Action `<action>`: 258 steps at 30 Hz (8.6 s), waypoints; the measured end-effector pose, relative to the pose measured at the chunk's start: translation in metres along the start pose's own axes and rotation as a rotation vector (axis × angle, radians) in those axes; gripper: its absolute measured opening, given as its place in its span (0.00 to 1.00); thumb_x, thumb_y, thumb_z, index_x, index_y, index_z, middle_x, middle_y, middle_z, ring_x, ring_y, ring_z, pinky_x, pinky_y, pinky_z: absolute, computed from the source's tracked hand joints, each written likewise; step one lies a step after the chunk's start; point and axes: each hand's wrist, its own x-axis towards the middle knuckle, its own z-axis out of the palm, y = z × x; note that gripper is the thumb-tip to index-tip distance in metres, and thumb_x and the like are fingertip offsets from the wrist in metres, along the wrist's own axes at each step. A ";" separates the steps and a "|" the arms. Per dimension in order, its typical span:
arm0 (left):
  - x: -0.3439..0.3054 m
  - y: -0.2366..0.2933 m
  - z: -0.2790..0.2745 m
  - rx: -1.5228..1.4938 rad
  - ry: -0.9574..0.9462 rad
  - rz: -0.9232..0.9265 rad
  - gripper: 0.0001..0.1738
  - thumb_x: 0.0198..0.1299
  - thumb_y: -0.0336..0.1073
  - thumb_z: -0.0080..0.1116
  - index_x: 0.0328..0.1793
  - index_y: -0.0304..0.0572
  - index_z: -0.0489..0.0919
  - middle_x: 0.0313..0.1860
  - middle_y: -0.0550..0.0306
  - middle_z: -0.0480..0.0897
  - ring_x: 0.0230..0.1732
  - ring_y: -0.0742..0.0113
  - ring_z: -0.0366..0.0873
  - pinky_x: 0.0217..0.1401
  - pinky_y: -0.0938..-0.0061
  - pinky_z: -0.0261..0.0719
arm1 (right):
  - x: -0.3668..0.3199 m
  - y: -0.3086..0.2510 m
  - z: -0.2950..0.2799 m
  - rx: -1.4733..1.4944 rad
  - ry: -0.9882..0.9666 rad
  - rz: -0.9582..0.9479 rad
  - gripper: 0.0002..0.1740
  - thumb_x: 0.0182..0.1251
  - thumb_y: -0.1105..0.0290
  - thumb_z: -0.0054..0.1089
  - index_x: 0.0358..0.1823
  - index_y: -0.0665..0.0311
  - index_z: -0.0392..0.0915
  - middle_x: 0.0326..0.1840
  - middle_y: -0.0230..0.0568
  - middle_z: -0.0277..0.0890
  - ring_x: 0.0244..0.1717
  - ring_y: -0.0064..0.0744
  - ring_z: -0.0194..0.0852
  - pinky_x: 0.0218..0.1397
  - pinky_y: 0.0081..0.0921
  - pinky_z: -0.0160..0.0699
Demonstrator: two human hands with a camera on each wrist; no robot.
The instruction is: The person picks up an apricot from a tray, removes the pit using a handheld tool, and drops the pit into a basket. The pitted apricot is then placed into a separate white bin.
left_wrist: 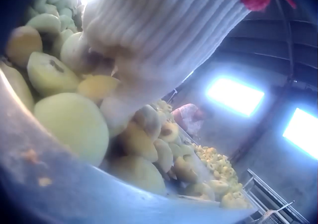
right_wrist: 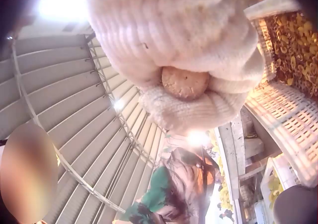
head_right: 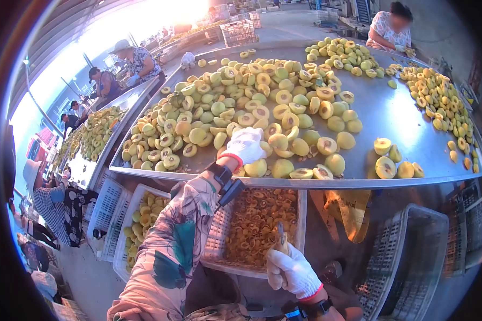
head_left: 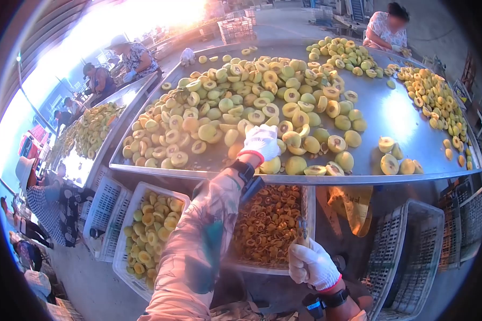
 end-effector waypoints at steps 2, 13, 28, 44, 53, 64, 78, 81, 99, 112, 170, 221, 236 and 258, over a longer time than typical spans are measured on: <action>-0.008 -0.001 -0.006 -0.118 0.023 -0.070 0.32 0.47 0.50 0.70 0.55 0.41 0.77 0.48 0.44 0.82 0.51 0.48 0.81 0.53 0.59 0.78 | 0.001 0.000 0.001 -0.025 -0.005 -0.015 0.14 0.74 0.63 0.55 0.29 0.59 0.66 0.17 0.30 0.60 0.12 0.24 0.57 0.16 0.25 0.57; -0.162 0.015 -0.005 -2.766 -0.166 -0.137 0.30 0.71 0.57 0.50 0.64 0.36 0.70 0.52 0.37 0.79 0.54 0.38 0.79 0.60 0.44 0.79 | 0.009 0.001 0.029 -0.102 0.056 -0.076 0.06 0.70 0.69 0.55 0.40 0.62 0.68 0.20 0.33 0.66 0.13 0.28 0.64 0.16 0.24 0.64; -0.220 0.060 0.036 -2.099 0.240 -0.505 0.22 0.74 0.51 0.49 0.60 0.41 0.76 0.50 0.55 0.78 0.52 0.66 0.76 0.56 0.69 0.76 | 0.036 0.023 0.035 -0.411 0.153 -0.071 0.11 0.71 0.64 0.55 0.44 0.63 0.66 0.23 0.35 0.69 0.14 0.25 0.66 0.17 0.26 0.70; -0.231 0.070 0.042 -1.652 0.455 -0.476 0.17 0.77 0.43 0.43 0.56 0.39 0.77 0.55 0.54 0.81 0.52 0.67 0.78 0.59 0.72 0.75 | 0.040 0.041 0.041 -0.552 0.243 -0.002 0.15 0.69 0.63 0.56 0.48 0.66 0.69 0.27 0.38 0.75 0.18 0.25 0.72 0.22 0.26 0.73; -0.229 0.052 0.028 -1.788 0.104 -0.583 0.27 0.77 0.52 0.38 0.52 0.35 0.80 0.43 0.54 0.84 0.40 0.70 0.80 0.48 0.75 0.79 | 0.038 0.043 0.037 -0.413 0.099 0.051 0.11 0.73 0.65 0.53 0.48 0.63 0.68 0.24 0.33 0.68 0.14 0.24 0.64 0.18 0.27 0.69; -0.230 0.055 0.028 -1.613 0.289 -0.540 0.30 0.77 0.52 0.39 0.44 0.33 0.84 0.42 0.51 0.87 0.37 0.68 0.83 0.43 0.75 0.80 | 0.038 0.038 0.039 -0.315 0.032 0.172 0.10 0.74 0.66 0.52 0.47 0.61 0.63 0.22 0.29 0.62 0.13 0.21 0.59 0.15 0.25 0.65; -0.229 0.048 0.038 -1.723 0.141 -0.502 0.31 0.78 0.54 0.36 0.50 0.32 0.82 0.38 0.50 0.85 0.34 0.68 0.82 0.38 0.74 0.80 | 0.039 0.037 0.031 -0.311 0.023 0.204 0.16 0.74 0.61 0.55 0.28 0.59 0.66 0.15 0.28 0.61 0.11 0.22 0.58 0.14 0.24 0.59; -0.231 0.055 0.025 -1.831 0.186 -0.567 0.35 0.78 0.57 0.33 0.50 0.30 0.81 0.33 0.52 0.83 0.31 0.68 0.81 0.37 0.74 0.80 | 0.038 0.033 0.034 -0.348 -0.010 0.143 0.11 0.74 0.64 0.54 0.46 0.61 0.64 0.20 0.29 0.63 0.12 0.21 0.60 0.13 0.25 0.63; -0.232 0.043 0.029 -1.857 0.026 -0.642 0.36 0.76 0.55 0.35 0.39 0.28 0.84 0.34 0.49 0.87 0.34 0.63 0.82 0.45 0.71 0.80 | 0.034 0.042 0.043 -0.219 -0.039 0.251 0.08 0.72 0.66 0.54 0.43 0.57 0.64 0.18 0.26 0.58 0.10 0.18 0.53 0.12 0.22 0.55; -0.232 0.039 0.039 -2.009 0.030 -0.653 0.37 0.76 0.58 0.36 0.42 0.29 0.83 0.28 0.47 0.83 0.26 0.60 0.80 0.34 0.69 0.81 | 0.045 0.053 0.033 0.028 -0.195 0.285 0.09 0.75 0.67 0.52 0.34 0.57 0.67 0.15 0.24 0.56 0.08 0.18 0.50 0.11 0.22 0.49; -0.076 -0.177 -0.042 -0.068 0.267 -0.087 0.35 0.54 0.41 0.65 0.69 0.48 0.71 0.68 0.43 0.71 0.66 0.42 0.71 0.69 0.56 0.71 | 0.059 0.036 0.023 -0.229 0.197 0.132 0.12 0.74 0.66 0.53 0.50 0.68 0.72 0.22 0.35 0.66 0.18 0.28 0.67 0.21 0.27 0.68; -0.245 0.016 -0.001 -1.945 0.150 -0.540 0.30 0.77 0.56 0.37 0.58 0.36 0.77 0.45 0.52 0.83 0.39 0.66 0.82 0.44 0.74 0.81 | 0.063 0.042 0.078 -0.477 0.084 0.143 0.14 0.72 0.62 0.53 0.49 0.65 0.68 0.28 0.39 0.74 0.19 0.28 0.72 0.23 0.29 0.75; -0.240 0.019 -0.004 -1.465 0.271 -0.603 0.35 0.77 0.56 0.36 0.43 0.31 0.86 0.28 0.52 0.85 0.26 0.68 0.80 0.34 0.76 0.78 | 0.061 0.041 0.069 -0.151 -0.134 0.298 0.10 0.74 0.64 0.53 0.45 0.60 0.65 0.21 0.27 0.62 0.12 0.19 0.57 0.14 0.21 0.58; -0.241 -0.002 0.001 -2.072 -0.094 -0.793 0.42 0.75 0.65 0.29 0.49 0.29 0.81 0.29 0.47 0.82 0.27 0.57 0.80 0.34 0.64 0.83 | 0.077 0.059 0.047 0.556 -0.519 0.507 0.12 0.80 0.65 0.43 0.44 0.67 0.71 0.17 0.21 0.57 0.12 0.10 0.56 0.13 0.16 0.55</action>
